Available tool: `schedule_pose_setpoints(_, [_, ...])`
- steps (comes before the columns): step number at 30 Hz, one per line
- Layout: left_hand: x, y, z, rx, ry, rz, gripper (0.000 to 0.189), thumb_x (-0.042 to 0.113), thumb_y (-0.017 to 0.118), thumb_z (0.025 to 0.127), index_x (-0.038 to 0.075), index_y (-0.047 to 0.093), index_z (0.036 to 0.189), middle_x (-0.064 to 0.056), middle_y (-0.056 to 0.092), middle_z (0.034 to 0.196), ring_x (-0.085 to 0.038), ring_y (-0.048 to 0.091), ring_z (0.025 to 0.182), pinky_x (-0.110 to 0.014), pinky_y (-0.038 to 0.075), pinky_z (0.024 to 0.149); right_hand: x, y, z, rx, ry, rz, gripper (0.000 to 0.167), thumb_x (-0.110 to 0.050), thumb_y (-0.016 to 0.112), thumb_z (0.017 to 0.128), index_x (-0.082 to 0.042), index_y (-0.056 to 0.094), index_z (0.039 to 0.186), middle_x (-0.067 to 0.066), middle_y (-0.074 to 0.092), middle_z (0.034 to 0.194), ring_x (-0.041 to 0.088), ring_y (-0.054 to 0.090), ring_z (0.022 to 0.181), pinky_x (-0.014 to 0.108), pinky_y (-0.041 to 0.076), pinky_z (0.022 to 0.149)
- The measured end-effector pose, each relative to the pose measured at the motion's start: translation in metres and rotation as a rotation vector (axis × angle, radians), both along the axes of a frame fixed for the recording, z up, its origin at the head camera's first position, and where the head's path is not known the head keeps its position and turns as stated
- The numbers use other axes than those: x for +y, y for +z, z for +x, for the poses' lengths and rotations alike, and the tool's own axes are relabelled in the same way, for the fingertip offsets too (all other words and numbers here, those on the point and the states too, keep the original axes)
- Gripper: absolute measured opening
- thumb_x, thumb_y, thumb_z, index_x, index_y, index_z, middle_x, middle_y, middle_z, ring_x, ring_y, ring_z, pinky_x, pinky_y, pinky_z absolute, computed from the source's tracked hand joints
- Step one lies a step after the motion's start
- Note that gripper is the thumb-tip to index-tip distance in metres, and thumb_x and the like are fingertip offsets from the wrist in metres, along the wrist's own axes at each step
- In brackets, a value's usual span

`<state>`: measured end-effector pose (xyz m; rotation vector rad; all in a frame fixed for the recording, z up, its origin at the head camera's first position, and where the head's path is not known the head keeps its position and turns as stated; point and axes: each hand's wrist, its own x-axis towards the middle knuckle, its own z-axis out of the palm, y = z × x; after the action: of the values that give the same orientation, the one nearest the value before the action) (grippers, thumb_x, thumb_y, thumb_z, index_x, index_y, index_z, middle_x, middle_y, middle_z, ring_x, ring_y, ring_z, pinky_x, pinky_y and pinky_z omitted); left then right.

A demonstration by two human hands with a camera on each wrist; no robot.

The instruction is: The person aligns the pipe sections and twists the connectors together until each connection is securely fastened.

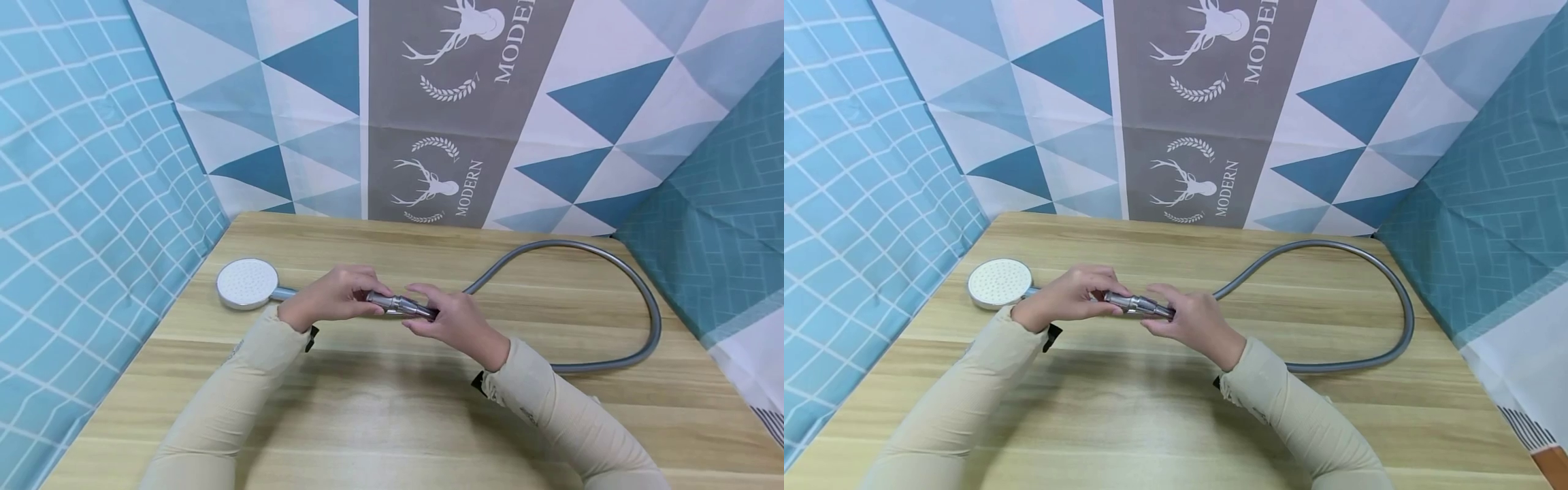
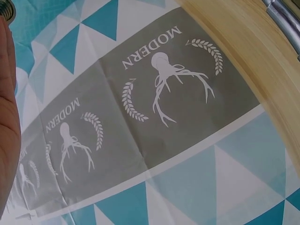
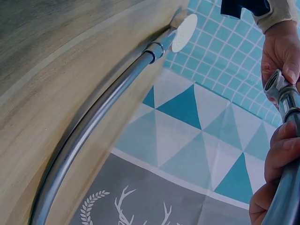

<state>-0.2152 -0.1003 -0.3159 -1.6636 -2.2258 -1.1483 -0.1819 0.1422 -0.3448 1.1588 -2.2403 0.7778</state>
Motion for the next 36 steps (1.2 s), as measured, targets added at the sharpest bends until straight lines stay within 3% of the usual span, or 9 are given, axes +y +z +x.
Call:
schedule_pose_setpoints(3, [0.0003,0.0007,-0.0002,0.011,-0.001,0.001,0.022,-0.005,0.078,0.075,-0.003,0.072,0.096,-0.004,0.06,0.078,-0.009,0.051,0.064,-0.023,0.047,0.055,0.0001,-0.0004,-0.0007,0.022,0.02,0.002,0.05,-0.015,0.086,0.068,0.0,0.065,0.11,0.002,0.065,0.068,0.001,0.044,0.048,0.015,0.038,0.045])
schedule_pose_setpoints(7, [0.0015,0.0026,-0.0002,0.021,-0.01,0.001,0.022,-0.005,0.078,0.075,-0.003,0.072,0.096,-0.004,0.061,0.078,-0.01,0.053,0.064,-0.023,0.048,0.055,0.0005,-0.0014,-0.0018,0.06,0.055,-0.017,0.04,-0.009,0.085,0.069,-0.001,0.069,0.105,0.01,0.072,0.091,0.008,0.061,0.057,0.019,0.048,0.052])
schedule_pose_setpoints(13, [0.0031,0.0043,0.0007,0.01,-0.006,-0.005,0.021,-0.004,0.077,0.075,-0.002,0.072,0.096,-0.004,0.061,0.078,-0.01,0.054,0.064,-0.024,0.049,0.055,0.0009,-0.0022,-0.0023,0.082,0.044,-0.029,0.034,-0.005,0.083,0.07,0.001,0.071,0.102,0.011,0.072,0.09,0.011,0.064,0.059,0.02,0.048,0.052])
schedule_pose_setpoints(27, [0.0018,0.0029,0.0018,0.014,0.012,-0.013,0.021,-0.004,0.077,0.076,-0.003,0.072,0.095,-0.003,0.06,0.079,-0.01,0.052,0.066,-0.023,0.048,0.056,0.0012,-0.0008,-0.0011,0.026,0.047,-0.001,0.033,-0.009,0.08,0.075,0.002,0.071,0.106,0.012,0.072,0.092,0.008,0.061,0.057,0.017,0.046,0.05])
schedule_pose_setpoints(32, [0.0014,0.0018,0.0011,0.031,0.013,-0.016,0.021,-0.004,0.078,0.075,-0.003,0.072,0.095,-0.004,0.06,0.078,-0.009,0.052,0.065,-0.023,0.048,0.055,0.0002,-0.0027,-0.0007,0.058,0.012,0.0,0.054,-0.018,0.086,0.069,0.002,0.065,0.115,0.003,0.067,0.07,0.004,0.048,0.048,0.016,0.039,0.045])
schedule_pose_setpoints(36, [0.0009,0.0012,0.0011,0.029,0.008,-0.007,0.022,-0.006,0.078,0.074,-0.003,0.072,0.094,-0.005,0.061,0.078,-0.01,0.052,0.065,-0.023,0.048,0.055,-0.0005,-0.0054,-0.0017,0.088,0.046,-0.029,0.054,-0.016,0.087,0.066,0.002,0.067,0.113,0.007,0.071,0.077,0.006,0.058,0.053,0.017,0.044,0.049])
